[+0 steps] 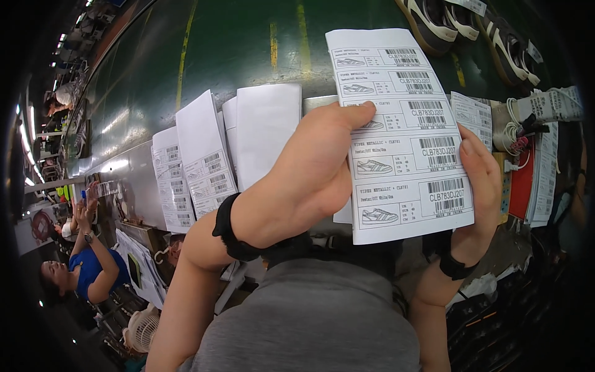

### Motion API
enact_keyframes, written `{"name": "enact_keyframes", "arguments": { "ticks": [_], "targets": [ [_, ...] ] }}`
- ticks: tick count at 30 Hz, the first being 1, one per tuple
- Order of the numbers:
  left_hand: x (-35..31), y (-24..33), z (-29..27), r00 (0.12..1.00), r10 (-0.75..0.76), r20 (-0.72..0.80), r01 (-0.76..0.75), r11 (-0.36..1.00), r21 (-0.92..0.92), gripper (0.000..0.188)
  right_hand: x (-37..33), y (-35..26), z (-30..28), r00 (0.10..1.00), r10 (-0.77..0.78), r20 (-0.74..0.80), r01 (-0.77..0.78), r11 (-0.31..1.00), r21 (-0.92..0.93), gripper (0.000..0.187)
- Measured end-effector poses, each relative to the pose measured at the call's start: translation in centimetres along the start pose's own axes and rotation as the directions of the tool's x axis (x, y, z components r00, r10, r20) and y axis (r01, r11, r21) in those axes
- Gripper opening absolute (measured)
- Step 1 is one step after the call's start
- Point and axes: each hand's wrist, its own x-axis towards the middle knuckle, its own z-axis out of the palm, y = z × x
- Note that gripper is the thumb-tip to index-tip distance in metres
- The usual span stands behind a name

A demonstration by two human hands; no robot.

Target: Processing footwear by matching and applying barcodes and industrial labels to shoes and paperwork.

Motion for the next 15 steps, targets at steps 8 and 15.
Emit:
{"name": "enact_keyframes", "arguments": {
  "ticks": [8, 15],
  "targets": [
    [0.7, 0.1, -0.4, 0.974, 0.189, -0.122, -0.175, 0.977, 0.118, 0.032, -1.6, 0.6, 2.9, 0.646, -0.756, -0.107, 0.5, 0.525, -0.689, 0.022],
    [1.7, -0.4, -3.7, 0.627, 0.724, 0.286, -0.596, 0.21, 0.775, 0.038, -3.8, 2.8, 11.9, 0.356, -0.669, 0.652, 0.893, 0.039, -0.448, 0.024]
  ]
}}
